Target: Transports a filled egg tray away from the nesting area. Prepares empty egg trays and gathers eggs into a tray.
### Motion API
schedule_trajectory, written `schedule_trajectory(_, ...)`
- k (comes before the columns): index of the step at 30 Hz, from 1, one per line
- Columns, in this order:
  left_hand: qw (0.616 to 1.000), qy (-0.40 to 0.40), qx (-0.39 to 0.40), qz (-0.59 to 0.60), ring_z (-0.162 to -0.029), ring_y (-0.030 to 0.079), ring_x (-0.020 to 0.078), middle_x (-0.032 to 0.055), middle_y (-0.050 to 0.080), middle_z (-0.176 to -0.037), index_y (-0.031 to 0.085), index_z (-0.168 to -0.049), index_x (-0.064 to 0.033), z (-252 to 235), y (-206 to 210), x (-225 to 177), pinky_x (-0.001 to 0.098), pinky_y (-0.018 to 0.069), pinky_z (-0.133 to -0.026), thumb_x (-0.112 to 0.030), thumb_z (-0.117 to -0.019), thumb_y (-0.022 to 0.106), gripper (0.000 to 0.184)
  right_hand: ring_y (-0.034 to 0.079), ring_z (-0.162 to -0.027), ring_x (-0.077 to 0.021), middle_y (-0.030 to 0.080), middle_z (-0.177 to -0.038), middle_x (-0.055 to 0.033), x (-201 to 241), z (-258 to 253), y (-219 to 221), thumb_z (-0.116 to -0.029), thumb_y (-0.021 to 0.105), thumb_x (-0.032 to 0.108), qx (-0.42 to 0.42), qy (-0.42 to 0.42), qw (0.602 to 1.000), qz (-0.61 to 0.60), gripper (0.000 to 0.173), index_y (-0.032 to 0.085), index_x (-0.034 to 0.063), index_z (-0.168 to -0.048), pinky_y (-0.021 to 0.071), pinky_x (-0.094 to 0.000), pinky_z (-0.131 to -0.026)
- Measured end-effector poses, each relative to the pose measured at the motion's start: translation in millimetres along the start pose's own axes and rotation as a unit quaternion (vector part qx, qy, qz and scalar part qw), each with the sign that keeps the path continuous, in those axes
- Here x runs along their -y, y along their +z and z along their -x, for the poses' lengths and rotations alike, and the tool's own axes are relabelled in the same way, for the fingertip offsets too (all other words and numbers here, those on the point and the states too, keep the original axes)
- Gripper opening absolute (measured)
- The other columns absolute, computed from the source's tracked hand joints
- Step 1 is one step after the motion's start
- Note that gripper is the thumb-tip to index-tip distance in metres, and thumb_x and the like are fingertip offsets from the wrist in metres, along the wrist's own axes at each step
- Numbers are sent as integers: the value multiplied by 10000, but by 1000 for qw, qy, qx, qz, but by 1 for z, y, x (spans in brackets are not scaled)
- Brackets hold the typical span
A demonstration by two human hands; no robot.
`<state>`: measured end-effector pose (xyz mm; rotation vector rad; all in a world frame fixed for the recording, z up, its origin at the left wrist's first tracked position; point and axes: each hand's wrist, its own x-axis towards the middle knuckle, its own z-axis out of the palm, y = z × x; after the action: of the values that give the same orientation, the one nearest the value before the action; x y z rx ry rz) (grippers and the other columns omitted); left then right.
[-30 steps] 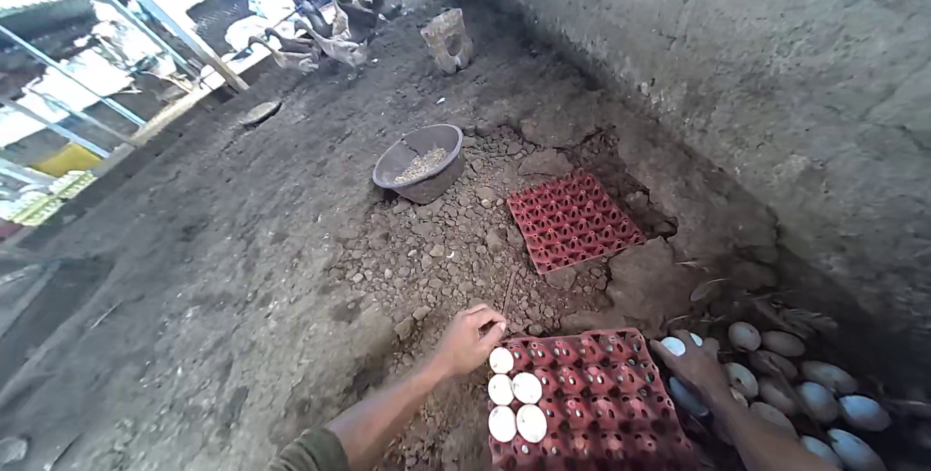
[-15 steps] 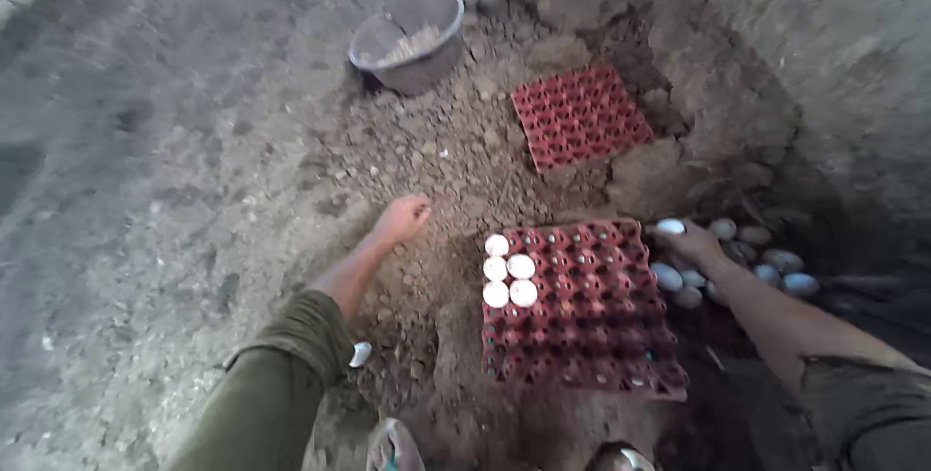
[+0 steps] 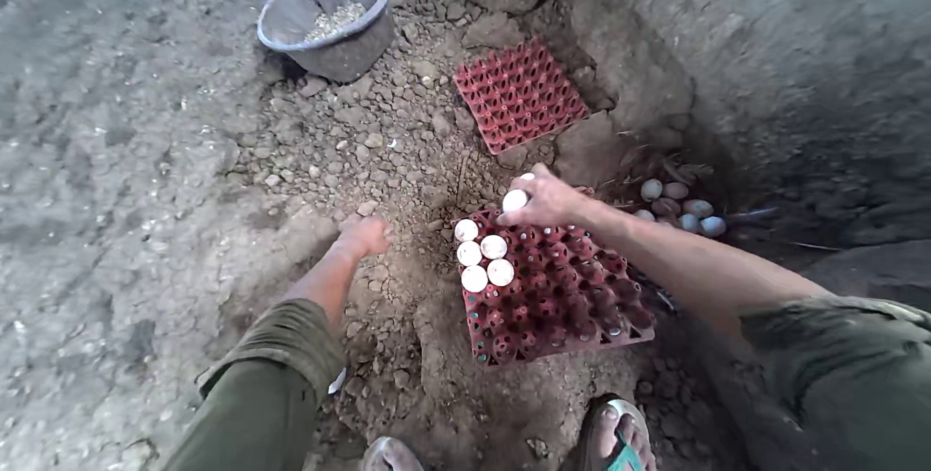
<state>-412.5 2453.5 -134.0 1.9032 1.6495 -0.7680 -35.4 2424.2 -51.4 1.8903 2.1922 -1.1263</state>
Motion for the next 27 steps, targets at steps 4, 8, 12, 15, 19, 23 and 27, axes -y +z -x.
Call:
schedule_trajectory(4,1000,2,17,1,-1226,607,450,256,639,-1301,597,-1389,-69,11,-1,-12,665,464,-1006,-358,-1051,546,447,660,-1045,-397,436,-1447,-263,22,-16,30,-773,783,674,37,12,999,36,690,668,246,-1302,569,-601,-842)
schedule_trajectory(8,1000,6,21,-1,-1274,587,418,218,619,-1362,587,-1419,-115,12,-1,-5,656,453,-1037,-358,-1048,549,445,677,-985,-391,459,-1408,-263,25,-21,34,-932,609,659,33,-15,997,61,552,690,203,-1232,580,-584,-820)
schedule_trajectory(12,1000,7,3,-11,-1282,581,411,214,624,-1356,611,-1392,-102,5,0,7,643,450,-1049,-351,-1030,580,440,644,-1110,-365,535,-1362,-221,20,-8,19,-1075,464,354,45,-58,996,42,332,679,226,-1294,549,-570,-903)
schedule_trajectory(15,1000,5,-1,-19,-1283,583,410,208,621,-1365,608,-1394,-103,5,1,7,650,453,-1044,-348,-1023,592,445,608,-1193,-328,597,-1330,-159,10,5,13,-1073,493,299,51,-73,996,12,317,658,234,-1336,506,-551,-981)
schedule_trajectory(19,999,25,0,20,-1289,572,432,244,613,-1360,558,-1439,-82,18,-9,-24,656,425,-1062,-385,-1081,471,477,632,-1166,-338,614,-1309,-163,-6,0,21,-1013,630,366,4,-63,998,-9,389,614,178,-1354,514,-566,-972)
schedule_trajectory(23,991,85,23,97,-1284,578,408,241,614,-1350,552,-1421,-67,29,-8,-76,629,416,-1084,-403,-1117,345,498,653,-1161,-340,679,-1234,-160,-5,-3,25,-1054,535,325,7,-82,996,18,325,679,125,-1265,513,-571,-990)
schedule_trajectory(27,960,75,23,270,-1419,454,409,253,475,-1520,397,-1550,-58,40,3,-114,629,337,-1154,-492,-1113,140,667,677,-1063,-325,679,-1148,-169,-4,8,38,-1058,493,258,-81,-127,989,-11,311,712,61,-1157,548,-537,-921)
